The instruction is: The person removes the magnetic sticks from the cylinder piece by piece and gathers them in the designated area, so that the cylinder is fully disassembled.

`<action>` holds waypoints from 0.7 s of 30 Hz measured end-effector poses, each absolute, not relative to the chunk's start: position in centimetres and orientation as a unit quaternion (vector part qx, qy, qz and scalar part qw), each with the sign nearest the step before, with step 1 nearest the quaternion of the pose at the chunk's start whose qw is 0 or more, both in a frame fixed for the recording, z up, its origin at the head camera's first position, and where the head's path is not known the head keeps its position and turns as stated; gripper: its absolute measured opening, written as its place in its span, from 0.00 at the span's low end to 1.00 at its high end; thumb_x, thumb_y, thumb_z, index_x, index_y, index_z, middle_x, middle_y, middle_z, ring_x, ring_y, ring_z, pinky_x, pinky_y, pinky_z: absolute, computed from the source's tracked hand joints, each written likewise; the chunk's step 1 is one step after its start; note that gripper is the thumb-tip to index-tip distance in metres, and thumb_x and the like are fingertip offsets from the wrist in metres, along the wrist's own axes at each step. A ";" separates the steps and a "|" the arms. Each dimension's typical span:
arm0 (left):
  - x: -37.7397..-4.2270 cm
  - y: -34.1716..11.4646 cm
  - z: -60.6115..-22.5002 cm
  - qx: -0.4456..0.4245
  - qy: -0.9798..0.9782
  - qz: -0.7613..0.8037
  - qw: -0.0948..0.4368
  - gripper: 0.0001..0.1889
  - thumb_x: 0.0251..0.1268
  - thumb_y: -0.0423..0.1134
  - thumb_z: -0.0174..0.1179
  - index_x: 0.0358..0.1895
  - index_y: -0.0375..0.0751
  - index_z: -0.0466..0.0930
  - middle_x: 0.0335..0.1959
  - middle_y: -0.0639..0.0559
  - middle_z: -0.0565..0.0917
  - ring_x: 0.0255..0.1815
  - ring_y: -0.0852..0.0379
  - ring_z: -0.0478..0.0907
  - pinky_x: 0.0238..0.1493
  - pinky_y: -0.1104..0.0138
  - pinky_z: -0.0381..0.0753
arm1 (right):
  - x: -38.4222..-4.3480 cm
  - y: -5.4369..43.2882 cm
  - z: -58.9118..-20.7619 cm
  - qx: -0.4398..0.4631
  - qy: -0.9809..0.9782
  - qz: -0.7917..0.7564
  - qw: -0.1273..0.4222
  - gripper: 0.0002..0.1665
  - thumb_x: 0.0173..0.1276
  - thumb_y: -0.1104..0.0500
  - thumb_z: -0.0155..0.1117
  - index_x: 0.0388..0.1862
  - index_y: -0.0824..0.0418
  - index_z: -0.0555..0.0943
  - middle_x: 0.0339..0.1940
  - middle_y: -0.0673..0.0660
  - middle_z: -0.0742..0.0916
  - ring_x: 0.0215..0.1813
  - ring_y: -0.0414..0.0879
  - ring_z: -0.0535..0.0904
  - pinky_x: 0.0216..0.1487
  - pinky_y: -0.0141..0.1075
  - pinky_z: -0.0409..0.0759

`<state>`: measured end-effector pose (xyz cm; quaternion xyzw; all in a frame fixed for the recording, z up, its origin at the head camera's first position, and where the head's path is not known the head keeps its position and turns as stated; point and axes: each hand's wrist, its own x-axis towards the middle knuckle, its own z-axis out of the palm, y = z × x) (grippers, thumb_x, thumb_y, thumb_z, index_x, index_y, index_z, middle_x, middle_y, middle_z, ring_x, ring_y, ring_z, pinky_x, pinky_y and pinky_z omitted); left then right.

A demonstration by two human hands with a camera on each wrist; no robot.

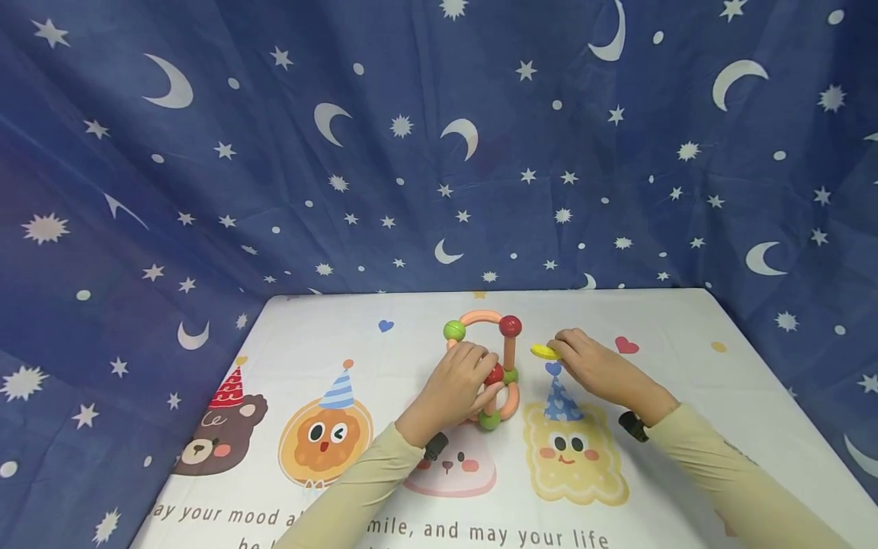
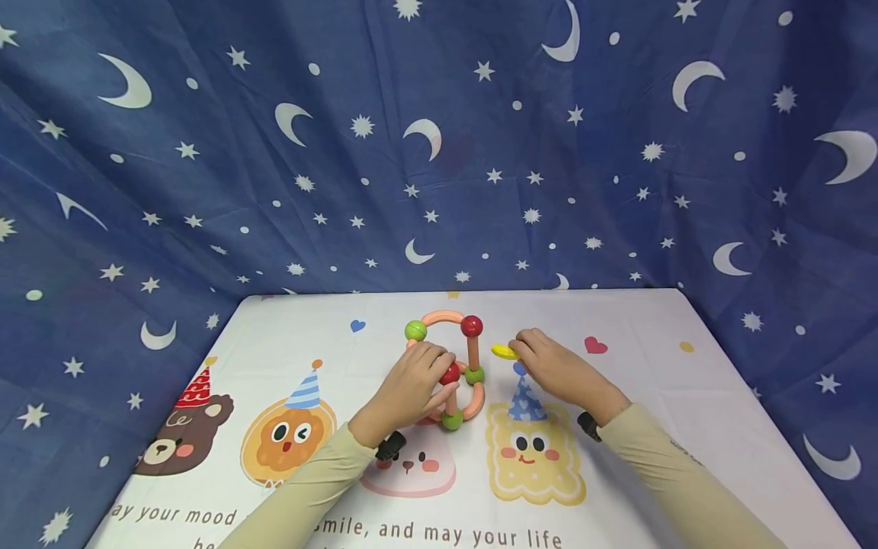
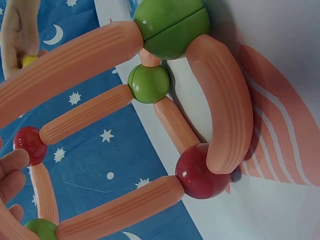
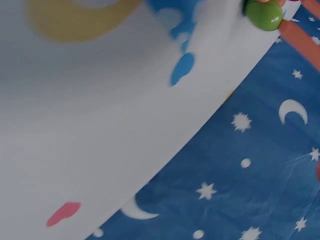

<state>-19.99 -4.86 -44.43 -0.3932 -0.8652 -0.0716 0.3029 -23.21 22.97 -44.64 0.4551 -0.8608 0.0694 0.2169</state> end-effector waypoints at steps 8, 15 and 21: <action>-20.1 -4.8 -44.4 -0.393 -0.864 -0.069 0.308 0.17 0.58 0.49 0.62 0.43 0.42 0.75 0.36 0.52 0.78 0.41 0.56 0.73 0.48 0.67 0.71 | -24.3 26.1 -45.4 0.462 -0.842 0.037 0.277 0.34 0.76 0.45 0.26 0.41 0.65 0.78 0.38 0.57 0.78 0.40 0.50 0.74 0.43 0.43 0.76; -20.2 -4.7 -44.4 -0.397 -0.856 -0.069 0.323 0.17 0.56 0.49 0.63 0.43 0.42 0.75 0.35 0.52 0.78 0.40 0.56 0.73 0.47 0.67 0.72 | -26.4 29.2 -46.4 0.448 -0.852 0.010 0.271 0.15 0.70 0.52 0.55 0.37 0.64 0.78 0.35 0.57 0.77 0.38 0.51 0.71 0.42 0.45 0.71; -20.2 -4.7 -44.4 -0.396 -0.857 -0.070 0.322 0.17 0.55 0.48 0.64 0.42 0.42 0.75 0.35 0.52 0.78 0.40 0.56 0.74 0.47 0.67 0.72 | -28.6 30.9 -47.6 0.403 -0.885 -0.022 0.231 0.16 0.48 0.61 0.74 0.33 0.65 0.77 0.33 0.58 0.75 0.37 0.51 0.67 0.42 0.45 0.68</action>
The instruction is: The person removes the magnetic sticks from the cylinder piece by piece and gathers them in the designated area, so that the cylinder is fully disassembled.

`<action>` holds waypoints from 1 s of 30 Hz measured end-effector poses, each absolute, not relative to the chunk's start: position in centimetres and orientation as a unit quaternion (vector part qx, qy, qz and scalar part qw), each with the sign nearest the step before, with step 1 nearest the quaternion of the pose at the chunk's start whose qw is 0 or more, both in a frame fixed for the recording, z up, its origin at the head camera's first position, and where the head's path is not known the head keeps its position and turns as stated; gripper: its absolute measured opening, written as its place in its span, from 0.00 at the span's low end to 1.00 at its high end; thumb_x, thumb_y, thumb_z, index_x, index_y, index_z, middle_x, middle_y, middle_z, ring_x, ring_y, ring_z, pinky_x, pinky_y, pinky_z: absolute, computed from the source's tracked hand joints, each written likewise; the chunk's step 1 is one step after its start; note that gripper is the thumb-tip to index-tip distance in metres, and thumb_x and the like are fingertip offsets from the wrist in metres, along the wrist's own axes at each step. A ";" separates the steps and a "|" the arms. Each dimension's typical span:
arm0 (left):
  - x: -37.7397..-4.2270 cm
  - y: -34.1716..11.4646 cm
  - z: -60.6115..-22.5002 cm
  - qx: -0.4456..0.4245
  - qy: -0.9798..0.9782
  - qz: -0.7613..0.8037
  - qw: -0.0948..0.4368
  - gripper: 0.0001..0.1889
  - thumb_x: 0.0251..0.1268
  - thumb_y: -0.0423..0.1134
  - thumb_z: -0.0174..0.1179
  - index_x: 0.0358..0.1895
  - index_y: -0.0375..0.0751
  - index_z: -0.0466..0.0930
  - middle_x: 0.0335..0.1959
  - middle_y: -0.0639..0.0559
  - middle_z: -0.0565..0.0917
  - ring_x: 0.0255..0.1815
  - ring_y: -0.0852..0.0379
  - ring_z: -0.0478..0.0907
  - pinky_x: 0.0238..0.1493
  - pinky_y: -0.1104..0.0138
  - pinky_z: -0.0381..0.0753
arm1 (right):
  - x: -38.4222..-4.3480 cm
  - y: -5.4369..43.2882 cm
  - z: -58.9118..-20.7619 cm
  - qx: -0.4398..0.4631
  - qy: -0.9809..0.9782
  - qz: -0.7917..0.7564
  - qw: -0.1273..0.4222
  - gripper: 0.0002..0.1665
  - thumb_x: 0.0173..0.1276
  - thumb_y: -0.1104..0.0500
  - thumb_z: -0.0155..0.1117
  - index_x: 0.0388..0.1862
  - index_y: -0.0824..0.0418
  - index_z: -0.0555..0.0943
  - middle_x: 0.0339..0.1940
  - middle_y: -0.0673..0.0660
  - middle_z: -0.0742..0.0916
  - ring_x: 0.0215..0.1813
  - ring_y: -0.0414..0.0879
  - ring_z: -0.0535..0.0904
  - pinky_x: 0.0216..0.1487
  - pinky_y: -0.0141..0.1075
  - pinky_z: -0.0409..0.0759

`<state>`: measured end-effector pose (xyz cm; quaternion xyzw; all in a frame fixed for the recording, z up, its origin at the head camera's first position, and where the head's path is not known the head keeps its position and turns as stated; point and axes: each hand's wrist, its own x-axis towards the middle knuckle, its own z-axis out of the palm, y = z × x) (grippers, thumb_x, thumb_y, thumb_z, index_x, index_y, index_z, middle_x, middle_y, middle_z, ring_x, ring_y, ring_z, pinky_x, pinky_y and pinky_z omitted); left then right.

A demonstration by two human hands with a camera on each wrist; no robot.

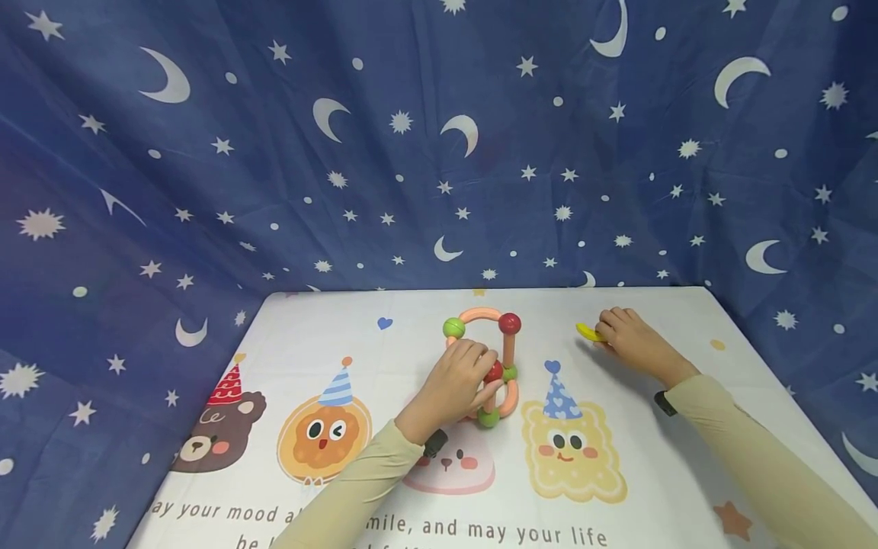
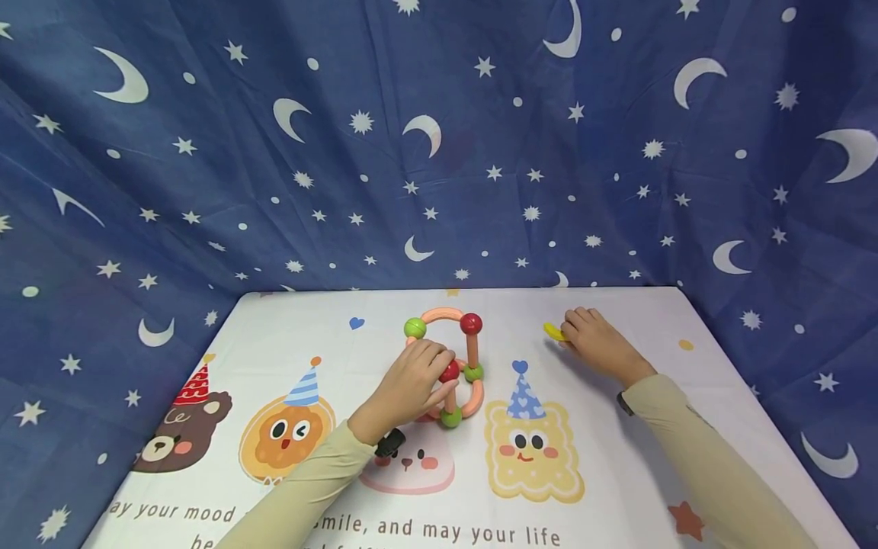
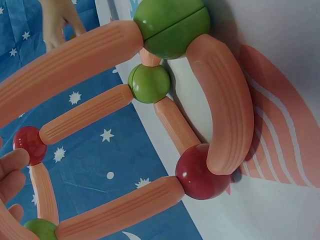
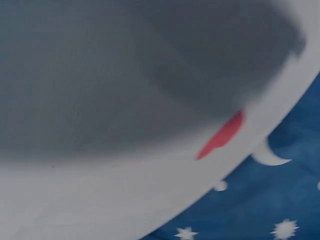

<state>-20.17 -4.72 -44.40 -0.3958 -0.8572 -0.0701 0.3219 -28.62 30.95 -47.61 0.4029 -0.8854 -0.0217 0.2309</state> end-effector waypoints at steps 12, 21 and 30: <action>-20.1 -4.9 -44.3 -0.397 -0.860 -0.068 0.314 0.16 0.58 0.49 0.62 0.44 0.43 0.76 0.35 0.52 0.78 0.40 0.56 0.73 0.48 0.68 0.72 | -31.5 32.2 -50.0 0.328 -0.927 -0.105 0.152 0.19 0.56 0.53 0.70 0.36 0.66 0.78 0.36 0.60 0.77 0.41 0.54 0.70 0.48 0.49 0.69; -20.2 -4.9 -44.4 -0.396 -0.858 -0.057 0.322 0.16 0.59 0.50 0.59 0.44 0.43 0.76 0.36 0.52 0.78 0.40 0.56 0.73 0.48 0.67 0.72 | -31.3 31.9 -50.1 0.284 -0.949 -0.100 0.097 0.21 0.62 0.49 0.64 0.38 0.66 0.77 0.38 0.62 0.78 0.45 0.56 0.72 0.50 0.52 0.68; -20.1 -4.8 -44.3 -0.393 -0.863 -0.060 0.313 0.17 0.57 0.50 0.63 0.43 0.43 0.75 0.36 0.52 0.78 0.41 0.56 0.74 0.49 0.67 0.72 | -30.9 32.6 -50.2 0.248 -0.964 -0.087 0.044 0.21 0.59 0.51 0.61 0.42 0.67 0.78 0.38 0.62 0.77 0.44 0.56 0.70 0.50 0.53 0.65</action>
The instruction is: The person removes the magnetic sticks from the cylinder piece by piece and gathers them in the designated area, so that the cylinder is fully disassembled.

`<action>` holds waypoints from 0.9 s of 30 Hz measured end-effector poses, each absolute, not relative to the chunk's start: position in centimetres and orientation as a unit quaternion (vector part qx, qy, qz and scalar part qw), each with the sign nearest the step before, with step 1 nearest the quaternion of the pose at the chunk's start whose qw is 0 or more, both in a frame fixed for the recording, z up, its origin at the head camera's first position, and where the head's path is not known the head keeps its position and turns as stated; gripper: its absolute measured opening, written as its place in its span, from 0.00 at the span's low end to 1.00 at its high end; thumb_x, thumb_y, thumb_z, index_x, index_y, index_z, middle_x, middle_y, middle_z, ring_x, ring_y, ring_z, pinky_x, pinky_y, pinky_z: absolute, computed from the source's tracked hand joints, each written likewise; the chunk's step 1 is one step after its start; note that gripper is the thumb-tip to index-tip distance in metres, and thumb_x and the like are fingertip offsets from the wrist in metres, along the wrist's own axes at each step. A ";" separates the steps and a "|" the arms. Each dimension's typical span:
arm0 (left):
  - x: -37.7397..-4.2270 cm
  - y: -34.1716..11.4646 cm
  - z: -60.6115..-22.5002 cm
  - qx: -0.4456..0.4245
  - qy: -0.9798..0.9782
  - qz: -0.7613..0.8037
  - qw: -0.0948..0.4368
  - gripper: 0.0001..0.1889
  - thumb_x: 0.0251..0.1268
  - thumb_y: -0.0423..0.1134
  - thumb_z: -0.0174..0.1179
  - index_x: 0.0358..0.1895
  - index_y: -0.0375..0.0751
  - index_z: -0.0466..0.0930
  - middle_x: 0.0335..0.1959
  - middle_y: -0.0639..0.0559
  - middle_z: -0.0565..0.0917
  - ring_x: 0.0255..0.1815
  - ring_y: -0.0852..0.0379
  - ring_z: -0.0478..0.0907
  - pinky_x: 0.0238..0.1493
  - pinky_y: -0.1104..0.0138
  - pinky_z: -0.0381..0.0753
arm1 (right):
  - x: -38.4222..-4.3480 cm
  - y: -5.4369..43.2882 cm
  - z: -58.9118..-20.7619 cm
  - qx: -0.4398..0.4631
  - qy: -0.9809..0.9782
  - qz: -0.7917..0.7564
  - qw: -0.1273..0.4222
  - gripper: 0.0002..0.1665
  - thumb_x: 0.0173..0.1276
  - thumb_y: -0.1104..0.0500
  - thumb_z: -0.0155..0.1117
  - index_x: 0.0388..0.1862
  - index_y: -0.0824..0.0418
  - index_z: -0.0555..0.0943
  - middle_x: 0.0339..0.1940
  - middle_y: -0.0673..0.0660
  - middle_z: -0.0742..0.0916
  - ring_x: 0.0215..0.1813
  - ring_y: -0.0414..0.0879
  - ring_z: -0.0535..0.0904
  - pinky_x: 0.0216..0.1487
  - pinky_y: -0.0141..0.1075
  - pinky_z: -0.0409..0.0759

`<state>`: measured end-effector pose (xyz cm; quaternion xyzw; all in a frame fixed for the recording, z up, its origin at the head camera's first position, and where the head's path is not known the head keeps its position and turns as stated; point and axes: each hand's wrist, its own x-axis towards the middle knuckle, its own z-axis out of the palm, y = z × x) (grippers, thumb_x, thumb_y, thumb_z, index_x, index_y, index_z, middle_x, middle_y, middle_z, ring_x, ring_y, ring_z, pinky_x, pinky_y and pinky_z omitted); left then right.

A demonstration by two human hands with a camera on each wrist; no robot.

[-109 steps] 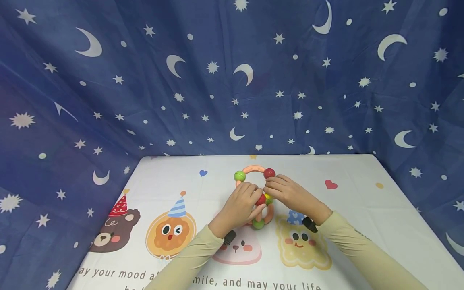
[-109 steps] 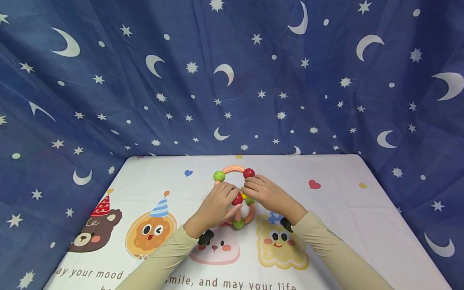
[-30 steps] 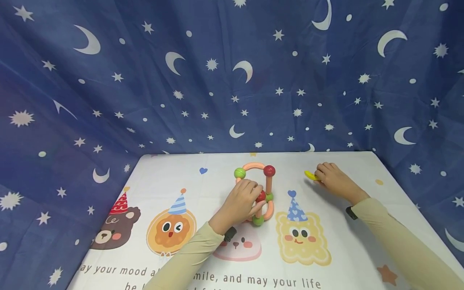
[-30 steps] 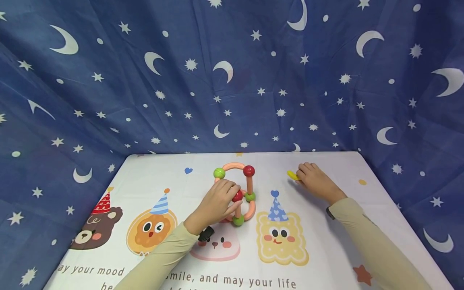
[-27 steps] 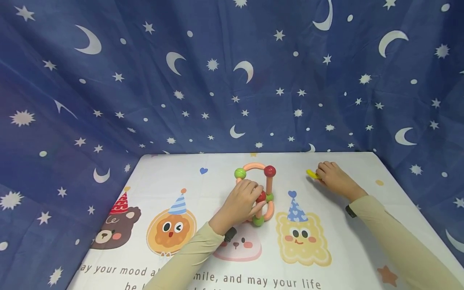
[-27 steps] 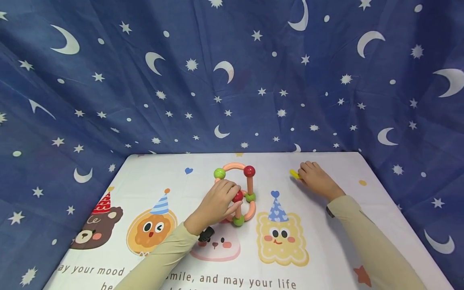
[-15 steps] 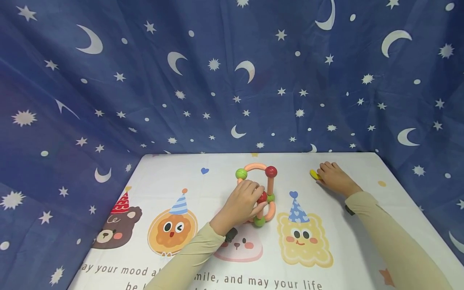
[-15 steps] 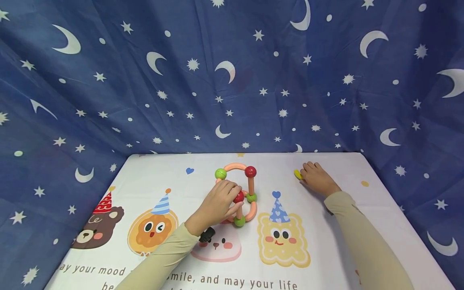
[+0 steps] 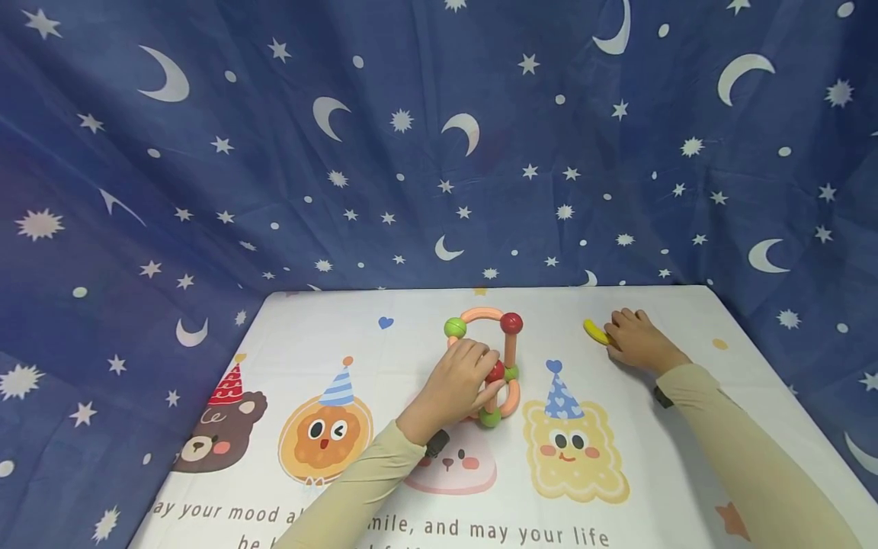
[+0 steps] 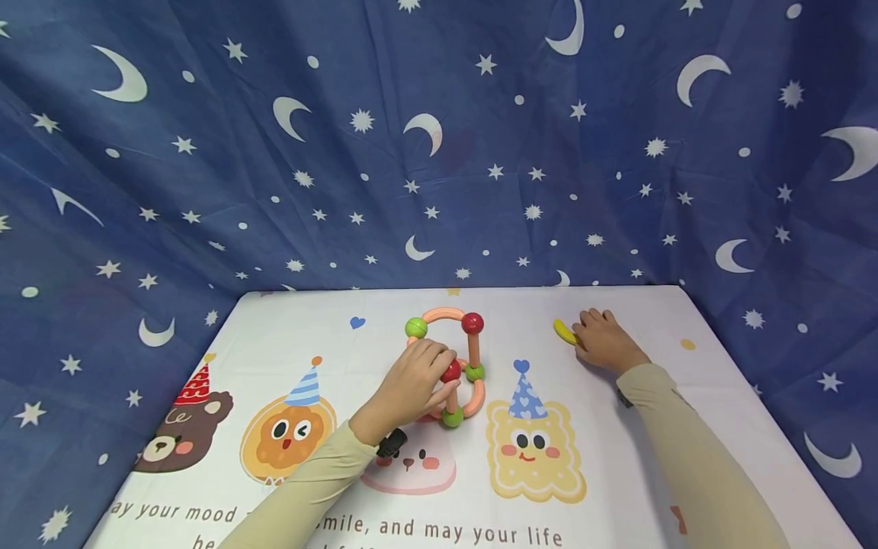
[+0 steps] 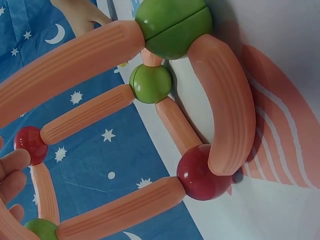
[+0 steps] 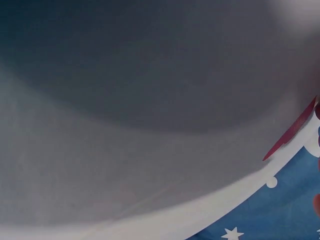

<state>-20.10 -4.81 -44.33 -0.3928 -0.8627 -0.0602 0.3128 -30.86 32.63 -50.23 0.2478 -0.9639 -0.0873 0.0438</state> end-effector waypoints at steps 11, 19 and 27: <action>-19.9 -4.9 -44.2 -0.393 -0.867 -0.055 0.302 0.17 0.61 0.51 0.58 0.45 0.42 0.76 0.37 0.52 0.79 0.42 0.56 0.74 0.51 0.67 0.72 | -30.8 32.5 -50.8 0.253 -0.963 -0.065 0.067 0.19 0.60 0.49 0.63 0.39 0.65 0.79 0.35 0.59 0.77 0.42 0.54 0.71 0.45 0.50 0.65; -20.1 -5.0 -44.1 -0.397 -0.862 -0.056 0.311 0.19 0.58 0.53 0.61 0.45 0.43 0.76 0.36 0.52 0.78 0.40 0.56 0.73 0.48 0.67 0.72 | -29.6 31.8 -49.7 0.233 -0.967 -0.057 0.089 0.22 0.60 0.47 0.63 0.37 0.66 0.77 0.36 0.61 0.76 0.42 0.56 0.70 0.47 0.54 0.64; -20.3 -6.0 -43.4 -0.417 -0.857 -0.054 0.299 0.22 0.58 0.54 0.60 0.49 0.41 0.78 0.39 0.51 0.79 0.44 0.56 0.74 0.51 0.65 0.72 | -27.2 28.8 -47.1 0.244 -0.954 -0.013 0.175 0.21 0.57 0.50 0.65 0.39 0.66 0.76 0.37 0.62 0.76 0.44 0.58 0.71 0.50 0.57 0.64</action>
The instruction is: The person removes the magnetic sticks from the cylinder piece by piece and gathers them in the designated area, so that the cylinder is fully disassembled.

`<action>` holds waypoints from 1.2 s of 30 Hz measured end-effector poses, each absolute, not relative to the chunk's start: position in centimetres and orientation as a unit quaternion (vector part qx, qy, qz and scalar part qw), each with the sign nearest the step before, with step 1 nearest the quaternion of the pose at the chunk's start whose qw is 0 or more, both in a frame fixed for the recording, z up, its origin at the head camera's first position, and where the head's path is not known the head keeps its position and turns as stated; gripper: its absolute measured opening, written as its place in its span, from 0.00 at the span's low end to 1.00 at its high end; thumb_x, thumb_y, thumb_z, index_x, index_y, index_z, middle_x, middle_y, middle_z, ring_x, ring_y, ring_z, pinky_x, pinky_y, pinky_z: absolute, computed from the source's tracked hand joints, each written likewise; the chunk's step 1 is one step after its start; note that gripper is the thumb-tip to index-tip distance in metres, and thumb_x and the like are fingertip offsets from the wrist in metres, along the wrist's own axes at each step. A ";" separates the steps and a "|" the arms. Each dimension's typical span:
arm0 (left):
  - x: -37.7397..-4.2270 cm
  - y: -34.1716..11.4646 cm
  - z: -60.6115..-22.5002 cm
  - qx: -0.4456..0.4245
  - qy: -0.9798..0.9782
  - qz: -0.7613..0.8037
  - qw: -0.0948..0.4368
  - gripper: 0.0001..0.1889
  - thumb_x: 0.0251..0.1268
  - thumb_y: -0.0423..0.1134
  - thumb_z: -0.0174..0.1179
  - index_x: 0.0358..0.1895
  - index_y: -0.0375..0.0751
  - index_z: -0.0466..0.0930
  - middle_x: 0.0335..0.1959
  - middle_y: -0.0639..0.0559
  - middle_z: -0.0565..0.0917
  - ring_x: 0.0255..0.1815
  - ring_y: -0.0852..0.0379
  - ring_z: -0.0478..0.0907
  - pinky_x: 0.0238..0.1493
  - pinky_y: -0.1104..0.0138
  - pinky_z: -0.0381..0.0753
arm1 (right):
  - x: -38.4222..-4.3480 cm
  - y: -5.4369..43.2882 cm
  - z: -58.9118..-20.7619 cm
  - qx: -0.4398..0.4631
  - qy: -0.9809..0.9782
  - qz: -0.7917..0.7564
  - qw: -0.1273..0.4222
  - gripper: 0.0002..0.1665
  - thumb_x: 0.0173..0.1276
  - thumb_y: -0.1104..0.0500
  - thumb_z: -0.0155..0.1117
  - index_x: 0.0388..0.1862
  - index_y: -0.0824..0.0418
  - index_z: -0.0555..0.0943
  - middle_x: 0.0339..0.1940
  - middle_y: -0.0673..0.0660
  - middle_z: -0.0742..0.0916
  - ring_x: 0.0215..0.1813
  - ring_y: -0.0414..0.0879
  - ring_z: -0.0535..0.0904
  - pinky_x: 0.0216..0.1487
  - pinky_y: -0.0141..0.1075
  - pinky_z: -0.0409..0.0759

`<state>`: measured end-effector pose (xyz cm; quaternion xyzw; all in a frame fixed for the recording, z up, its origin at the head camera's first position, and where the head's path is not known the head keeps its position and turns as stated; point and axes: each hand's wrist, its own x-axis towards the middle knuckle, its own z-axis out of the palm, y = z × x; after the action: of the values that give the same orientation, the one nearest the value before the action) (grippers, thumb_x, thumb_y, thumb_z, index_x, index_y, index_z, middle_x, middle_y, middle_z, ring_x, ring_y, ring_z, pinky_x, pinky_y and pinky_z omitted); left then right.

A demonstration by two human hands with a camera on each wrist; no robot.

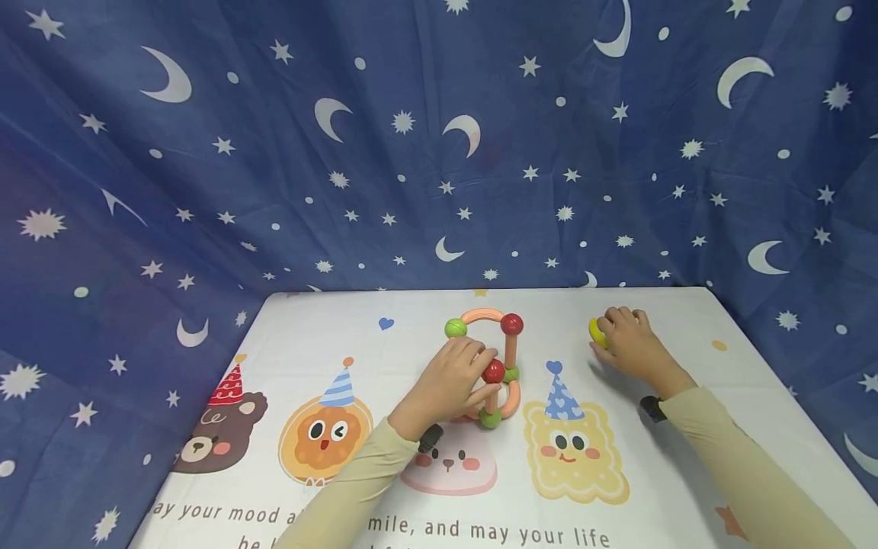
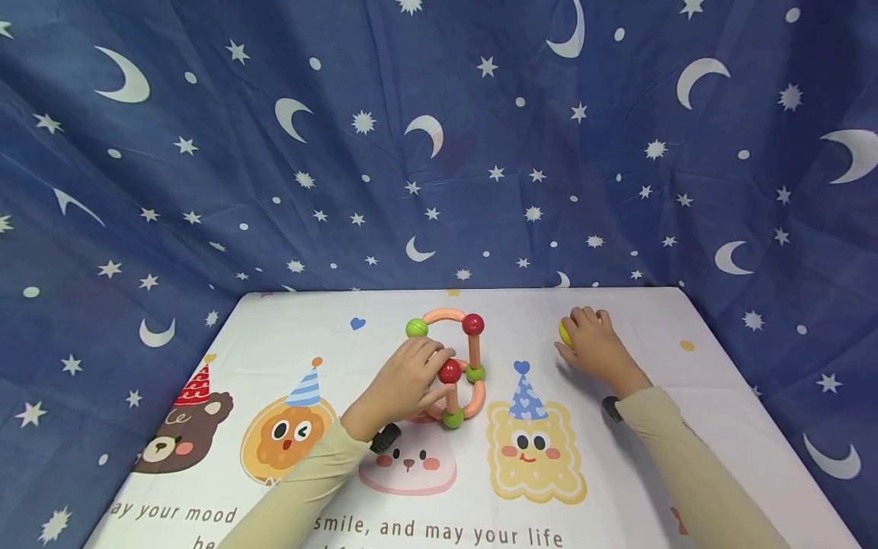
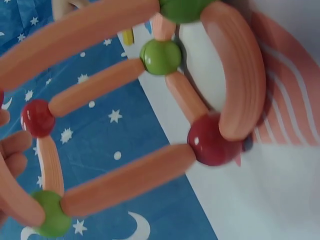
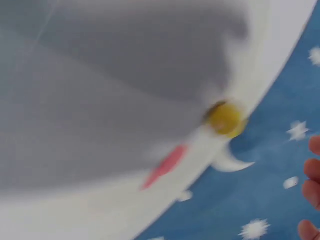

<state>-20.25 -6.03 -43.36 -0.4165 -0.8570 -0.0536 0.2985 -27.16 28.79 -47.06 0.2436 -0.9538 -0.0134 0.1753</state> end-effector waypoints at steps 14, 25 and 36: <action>-20.5 -7.7 -43.6 -0.427 -0.850 -0.027 0.306 0.12 0.57 0.45 0.64 0.42 0.45 0.78 0.40 0.51 0.78 0.46 0.55 0.73 0.55 0.66 0.71 | -22.3 19.9 -42.7 0.424 -0.848 0.023 0.318 0.35 0.73 0.38 0.27 0.43 0.62 0.75 0.40 0.60 0.78 0.44 0.55 0.73 0.47 0.53 0.68; -20.5 -7.6 -43.5 -0.423 -0.847 -0.021 0.320 0.11 0.59 0.46 0.62 0.39 0.45 0.77 0.39 0.53 0.78 0.45 0.56 0.73 0.55 0.68 0.72 | -21.1 15.7 -42.2 0.495 -0.816 0.023 0.298 0.25 0.62 0.44 0.56 0.51 0.59 0.73 0.42 0.55 0.79 0.45 0.50 0.74 0.50 0.50 0.70; -20.5 -7.7 -43.4 -0.428 -0.842 -0.020 0.327 0.12 0.57 0.47 0.63 0.39 0.45 0.78 0.39 0.53 0.78 0.45 0.56 0.73 0.55 0.67 0.72 | -21.6 14.8 -42.6 0.510 -0.805 0.025 0.302 0.31 0.50 0.46 0.71 0.50 0.59 0.75 0.42 0.54 0.80 0.47 0.49 0.75 0.51 0.50 0.71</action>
<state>-20.54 -7.65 -43.44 -0.4276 -0.8425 -0.0201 0.3271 -21.59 14.78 -42.57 0.5100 -0.8051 0.0253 0.3019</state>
